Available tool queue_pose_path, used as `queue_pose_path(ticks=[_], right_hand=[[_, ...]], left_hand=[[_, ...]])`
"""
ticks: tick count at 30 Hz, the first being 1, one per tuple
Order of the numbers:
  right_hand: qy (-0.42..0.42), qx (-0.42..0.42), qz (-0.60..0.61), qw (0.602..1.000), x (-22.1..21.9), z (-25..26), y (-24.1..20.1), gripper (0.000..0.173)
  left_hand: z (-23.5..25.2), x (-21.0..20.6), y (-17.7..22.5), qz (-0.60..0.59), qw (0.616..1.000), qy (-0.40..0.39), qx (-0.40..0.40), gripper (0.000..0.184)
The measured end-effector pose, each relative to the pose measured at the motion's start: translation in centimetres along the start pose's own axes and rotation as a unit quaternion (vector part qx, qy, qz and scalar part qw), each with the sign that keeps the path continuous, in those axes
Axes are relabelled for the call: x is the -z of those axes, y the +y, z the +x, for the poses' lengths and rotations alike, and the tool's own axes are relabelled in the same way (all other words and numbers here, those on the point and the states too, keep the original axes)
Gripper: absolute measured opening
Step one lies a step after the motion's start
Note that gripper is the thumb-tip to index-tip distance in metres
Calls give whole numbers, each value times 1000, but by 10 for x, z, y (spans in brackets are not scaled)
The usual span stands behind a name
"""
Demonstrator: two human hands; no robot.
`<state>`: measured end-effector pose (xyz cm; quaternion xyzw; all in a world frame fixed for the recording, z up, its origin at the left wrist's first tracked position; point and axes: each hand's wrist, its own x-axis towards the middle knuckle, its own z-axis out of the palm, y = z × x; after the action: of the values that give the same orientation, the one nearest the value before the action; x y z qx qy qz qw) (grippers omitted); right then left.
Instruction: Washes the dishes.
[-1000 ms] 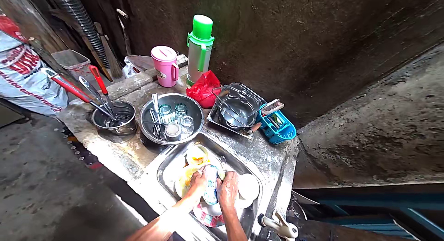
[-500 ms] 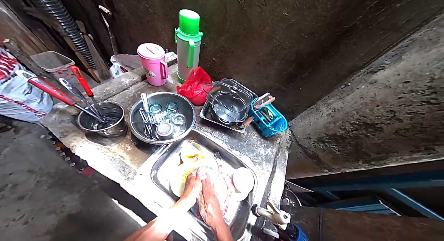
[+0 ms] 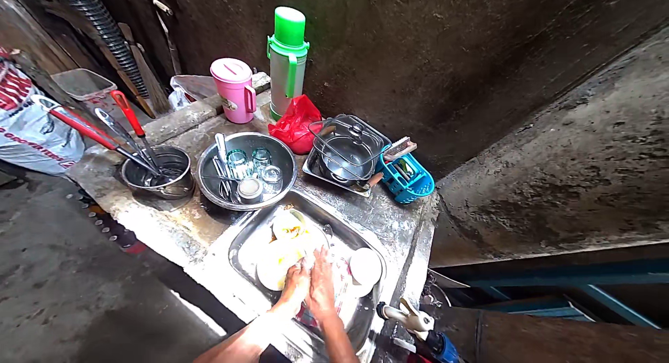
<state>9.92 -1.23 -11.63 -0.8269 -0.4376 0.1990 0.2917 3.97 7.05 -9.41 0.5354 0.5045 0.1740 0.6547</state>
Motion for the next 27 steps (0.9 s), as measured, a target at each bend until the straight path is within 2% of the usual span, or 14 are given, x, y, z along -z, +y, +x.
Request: queue_pose_path(ticks=[4, 6, 7, 8, 10, 12, 14, 16, 18, 19, 21, 23, 25, 27], right_hand=[[38, 43, -13, 998, -10, -23, -4, 48], [131, 4, 28, 991, -9, -22, 9, 44], [179, -29, 114, 977, -5, -16, 12, 42], [219, -77, 239, 943, 1, -7, 10, 38], [266, -185, 495, 806, 14, 4, 5, 30], [257, -168, 662, 684, 25, 7, 10, 31], [244, -118, 747, 607, 27, 8, 12, 30], [241, -121, 779, 566, 23, 15, 14, 33], [286, -180, 717, 610, 17, 25, 14, 31], [304, -221, 653, 657, 17, 27, 14, 29], [323, -256, 537, 736, 20, 30, 18, 35], [348, -265, 452, 778, 25, 32, 26, 32], [368, -288, 377, 800, 29, 33, 29, 35], [377, -284, 329, 818, 30, 32, 23, 36]], left_hand=[[17, 19, 10, 11, 999, 13, -27, 40], [20, 24, 6, 9, 999, 5, -38, 37], [20, 24, 2, 0, 1000, -4, -22, 36], [20, 24, -2, -18, 1000, -19, 10, 37], [15, 27, -9, -62, 989, -86, 101, 44], [16, 22, -19, -129, 967, -145, 166, 45], [13, 17, -24, -175, 937, -206, 223, 37], [4, 9, -21, -173, 907, -277, 265, 28], [-7, 6, -17, -193, 874, -339, 292, 35], [-12, 9, -21, -207, 865, -364, 276, 35], [-21, 18, -24, -153, 903, -363, 172, 19], [-23, 13, -19, -158, 942, -252, 156, 37], [-27, 10, -11, -102, 979, -163, 70, 52], [-31, 9, -17, -96, 986, -139, -14, 42]])
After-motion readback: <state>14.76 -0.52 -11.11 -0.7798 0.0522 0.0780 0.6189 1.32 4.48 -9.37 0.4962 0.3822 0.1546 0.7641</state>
